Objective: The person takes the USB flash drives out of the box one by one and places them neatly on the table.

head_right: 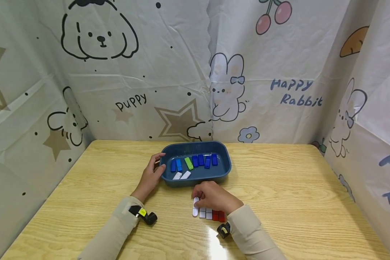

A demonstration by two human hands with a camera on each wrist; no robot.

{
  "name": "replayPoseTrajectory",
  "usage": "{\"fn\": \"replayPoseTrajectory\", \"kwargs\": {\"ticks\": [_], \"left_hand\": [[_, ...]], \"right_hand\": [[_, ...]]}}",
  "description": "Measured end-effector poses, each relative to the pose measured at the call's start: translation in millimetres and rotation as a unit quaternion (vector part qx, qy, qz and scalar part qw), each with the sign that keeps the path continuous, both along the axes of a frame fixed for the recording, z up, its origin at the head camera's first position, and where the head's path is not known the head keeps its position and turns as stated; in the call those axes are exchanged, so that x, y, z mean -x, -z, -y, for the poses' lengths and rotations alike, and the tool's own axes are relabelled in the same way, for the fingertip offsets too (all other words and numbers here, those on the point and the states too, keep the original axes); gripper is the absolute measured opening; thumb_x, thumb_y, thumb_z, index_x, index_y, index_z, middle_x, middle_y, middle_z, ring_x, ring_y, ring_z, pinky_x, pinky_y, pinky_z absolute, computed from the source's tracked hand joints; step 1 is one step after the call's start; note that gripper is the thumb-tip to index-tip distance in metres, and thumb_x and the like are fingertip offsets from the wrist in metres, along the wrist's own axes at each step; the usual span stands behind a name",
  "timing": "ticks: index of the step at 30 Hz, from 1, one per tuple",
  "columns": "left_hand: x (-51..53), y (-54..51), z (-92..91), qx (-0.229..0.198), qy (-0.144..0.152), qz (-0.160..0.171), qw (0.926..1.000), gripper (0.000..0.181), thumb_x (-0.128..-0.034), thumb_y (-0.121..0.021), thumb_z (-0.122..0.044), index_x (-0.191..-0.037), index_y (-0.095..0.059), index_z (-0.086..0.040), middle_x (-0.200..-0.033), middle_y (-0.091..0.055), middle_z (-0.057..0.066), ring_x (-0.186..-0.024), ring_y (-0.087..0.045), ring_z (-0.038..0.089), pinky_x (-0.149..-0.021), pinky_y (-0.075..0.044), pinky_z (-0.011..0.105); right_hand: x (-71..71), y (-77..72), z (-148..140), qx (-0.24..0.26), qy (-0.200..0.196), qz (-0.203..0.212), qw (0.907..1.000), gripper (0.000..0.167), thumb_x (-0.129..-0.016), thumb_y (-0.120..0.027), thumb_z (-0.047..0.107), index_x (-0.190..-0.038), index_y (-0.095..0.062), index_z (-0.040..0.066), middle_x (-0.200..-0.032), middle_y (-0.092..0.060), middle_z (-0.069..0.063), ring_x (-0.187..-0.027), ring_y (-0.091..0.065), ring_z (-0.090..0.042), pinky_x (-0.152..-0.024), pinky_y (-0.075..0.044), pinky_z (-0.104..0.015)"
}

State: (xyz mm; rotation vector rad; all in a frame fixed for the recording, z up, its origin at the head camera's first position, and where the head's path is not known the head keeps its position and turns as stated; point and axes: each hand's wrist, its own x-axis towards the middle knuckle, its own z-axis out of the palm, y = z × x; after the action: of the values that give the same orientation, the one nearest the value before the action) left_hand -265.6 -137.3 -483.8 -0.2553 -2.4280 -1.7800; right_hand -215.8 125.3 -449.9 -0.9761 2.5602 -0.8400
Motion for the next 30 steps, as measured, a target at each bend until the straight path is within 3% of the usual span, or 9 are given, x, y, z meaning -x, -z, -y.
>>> {"fn": "replayPoseTrajectory", "kwargs": {"ticks": [3, 10, 30], "left_hand": [[6.3, 9.6, 0.6, 0.000, -0.006, -0.005, 1.0000, 0.040, -0.0968, -0.054, -0.014, -0.136, -0.047, -0.023, -0.145, -0.041, 0.006, -0.128, -0.046, 0.033, -0.105, -0.039, 0.045], [6.4, 9.2, 0.0, 0.002, -0.010, -0.004, 0.9999, 0.040, -0.0970, -0.054, -0.015, -0.136, -0.047, -0.023, -0.146, -0.041, 0.006, -0.128, -0.046, 0.033, -0.105, -0.039, 0.045], [4.6, 8.1, -1.0, 0.009, -0.016, -0.002, 0.9998, 0.040, -0.0968, -0.054, -0.017, -0.135, -0.047, -0.026, -0.145, -0.042, 0.006, -0.128, -0.047, 0.032, -0.105, -0.040, 0.045]], "right_hand": [[0.0, -0.4, -0.4, 0.002, -0.007, -0.003, 1.0000, 0.016, -0.081, -0.077, 0.017, -0.096, -0.072, 0.017, -0.087, -0.063, 0.008, -0.077, -0.055, -0.009, -0.070, -0.047, -0.024], [-0.5, -1.5, -1.1, -0.004, -0.018, -0.003, 0.9998, 0.013, -0.084, -0.075, 0.018, -0.097, -0.074, 0.021, -0.089, -0.062, 0.008, -0.082, -0.055, -0.012, -0.073, -0.046, -0.025], [-4.7, -4.8, -0.4, -0.013, -0.023, -0.017, 0.9995, 0.013, -0.083, -0.074, 0.015, -0.096, -0.075, 0.018, -0.090, -0.062, 0.004, -0.082, -0.054, -0.014, -0.071, -0.045, -0.025]]}}
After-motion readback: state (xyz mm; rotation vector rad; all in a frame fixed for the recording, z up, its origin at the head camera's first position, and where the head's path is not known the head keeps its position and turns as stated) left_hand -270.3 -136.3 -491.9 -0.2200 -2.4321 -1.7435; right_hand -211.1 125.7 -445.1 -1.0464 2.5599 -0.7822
